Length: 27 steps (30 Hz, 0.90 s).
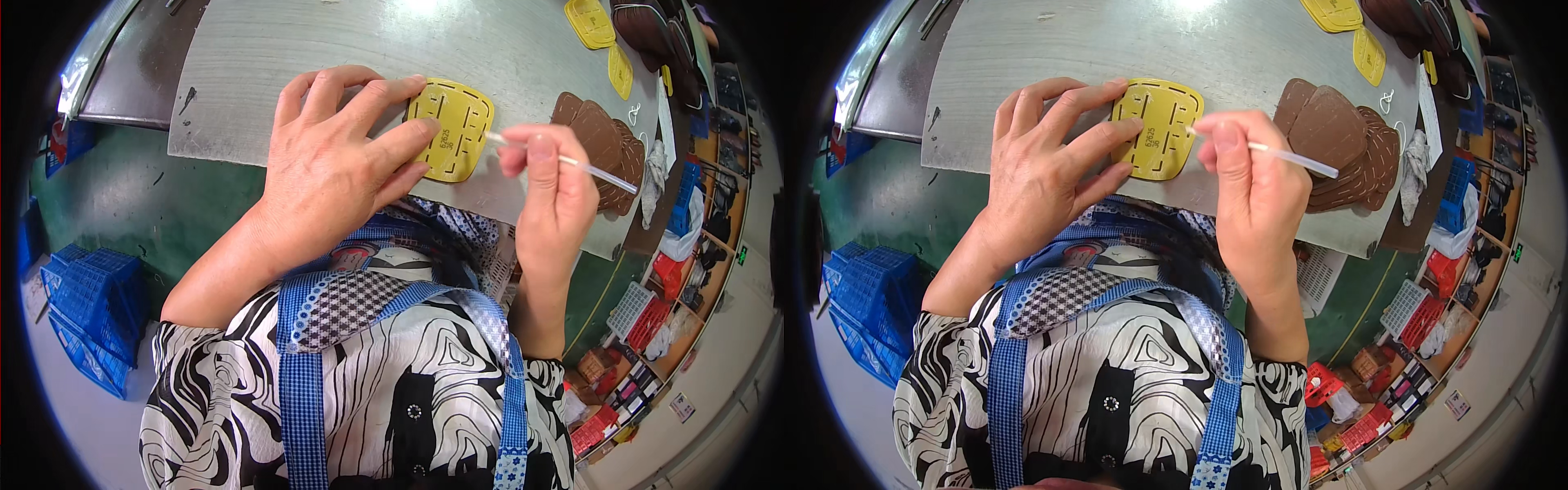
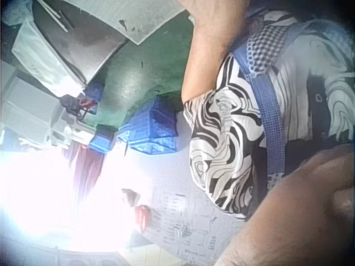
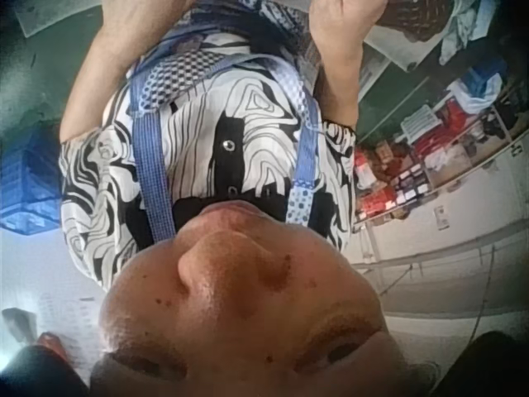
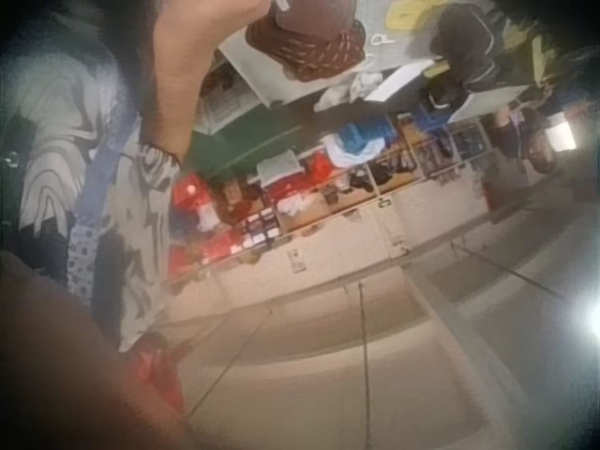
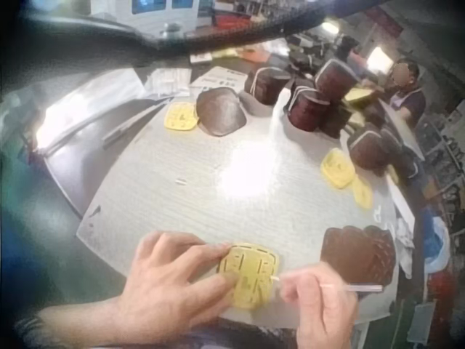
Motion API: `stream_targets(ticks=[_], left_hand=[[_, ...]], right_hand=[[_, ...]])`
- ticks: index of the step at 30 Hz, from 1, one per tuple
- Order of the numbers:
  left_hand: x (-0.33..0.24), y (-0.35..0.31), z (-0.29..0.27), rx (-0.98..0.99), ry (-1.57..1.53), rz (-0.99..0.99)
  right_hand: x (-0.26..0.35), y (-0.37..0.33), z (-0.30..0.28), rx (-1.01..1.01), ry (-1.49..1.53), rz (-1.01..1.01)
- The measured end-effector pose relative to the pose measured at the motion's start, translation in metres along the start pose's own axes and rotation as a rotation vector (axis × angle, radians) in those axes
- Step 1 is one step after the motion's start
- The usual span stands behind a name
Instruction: Using a yellow stencil and a white marking pen to trace lines onto brown shoe leather components.
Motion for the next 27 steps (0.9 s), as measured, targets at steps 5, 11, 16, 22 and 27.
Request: stream_targets(ticks=[5, 11, 16, 22, 27], left_hand=[[0.002, 0.001, 0.000, 0.000, -0.023, 0.003], [0.003, 0.000, 0.000, 0.004, -0.045, -0.020], [0.003, 0.000, 0.001, 0.008, -0.048, -0.020], [0.003, 0.001, 0.000, -0.010, -0.046, -0.017], [0.003, -0.001, 0.000, -0.010, -0.043, -0.006]], right_hand=[[0.000, 0.019, 0.029, -0.010, 0.087, -0.147], [0.010, 0.029, 0.040, -0.044, -0.093, -0.310], [0.009, 0.025, 0.038, -0.047, -0.110, -0.234], [0.012, 0.025, 0.040, -0.040, -0.108, -0.269], [0.021, -0.012, 0.041, 0.095, -0.128, -0.155]])
Point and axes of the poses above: each hand's wrist, its own y-axis towards the middle knuckle, its own z-axis out of the palm, x = y × z, the point moved 6 cm from there along y, towards the middle knuckle, and after that the axes turned 5 degrees about y, right-handed, at the moved point
